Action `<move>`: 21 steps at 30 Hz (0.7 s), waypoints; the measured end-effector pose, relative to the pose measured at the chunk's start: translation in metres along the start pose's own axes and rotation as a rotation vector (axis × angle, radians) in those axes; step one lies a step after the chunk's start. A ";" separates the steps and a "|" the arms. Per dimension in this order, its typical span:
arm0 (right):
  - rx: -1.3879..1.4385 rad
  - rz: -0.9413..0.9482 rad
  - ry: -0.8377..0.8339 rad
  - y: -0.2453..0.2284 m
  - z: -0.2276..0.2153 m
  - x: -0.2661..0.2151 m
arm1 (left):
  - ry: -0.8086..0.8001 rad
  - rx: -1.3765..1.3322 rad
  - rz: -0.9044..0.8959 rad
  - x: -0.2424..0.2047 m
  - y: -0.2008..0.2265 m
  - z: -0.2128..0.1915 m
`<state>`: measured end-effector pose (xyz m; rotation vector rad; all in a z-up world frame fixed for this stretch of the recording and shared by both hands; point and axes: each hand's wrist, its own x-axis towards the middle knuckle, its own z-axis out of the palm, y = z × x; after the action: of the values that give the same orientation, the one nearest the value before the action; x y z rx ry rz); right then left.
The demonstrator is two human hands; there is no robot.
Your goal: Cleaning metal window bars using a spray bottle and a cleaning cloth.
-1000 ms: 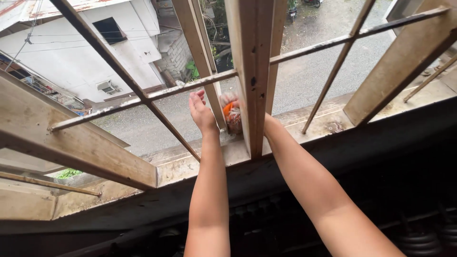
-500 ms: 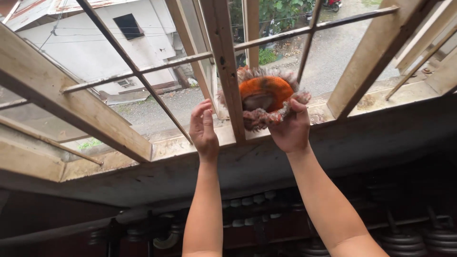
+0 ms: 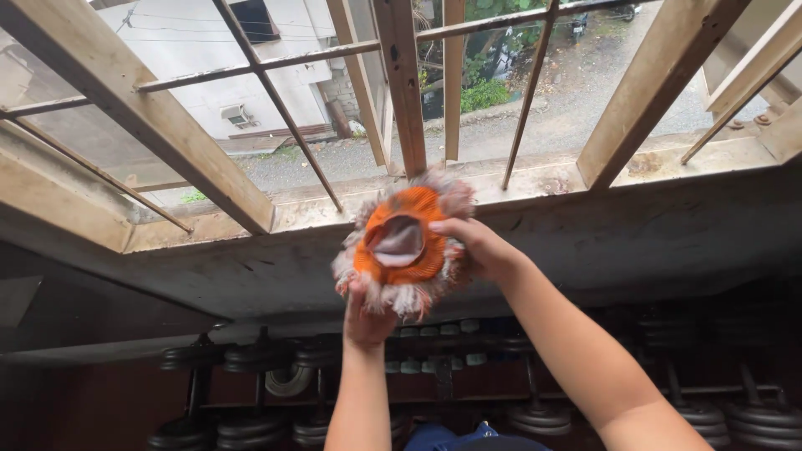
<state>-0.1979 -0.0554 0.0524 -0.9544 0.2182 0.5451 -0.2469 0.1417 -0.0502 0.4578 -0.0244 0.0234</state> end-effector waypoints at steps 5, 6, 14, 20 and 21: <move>-1.083 -0.333 0.043 -0.001 -0.011 0.006 | -0.111 0.898 0.412 -0.010 0.086 0.046; -1.082 -0.342 0.049 -0.002 -0.012 0.016 | -0.122 0.896 0.414 0.005 0.096 0.055; -0.685 -1.073 0.577 -0.005 -0.006 0.116 | -0.138 0.842 0.383 0.154 0.063 0.051; -0.832 -0.904 0.594 -0.028 0.020 0.135 | 0.301 0.300 -0.253 0.186 0.053 0.091; -0.838 -0.894 0.598 -0.025 0.010 0.145 | 0.308 0.295 -0.261 0.168 0.058 0.107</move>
<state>-0.0630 -0.0088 0.0171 -1.8702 0.0649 -0.5525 -0.0822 0.1493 0.0761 0.7456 0.3450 -0.1614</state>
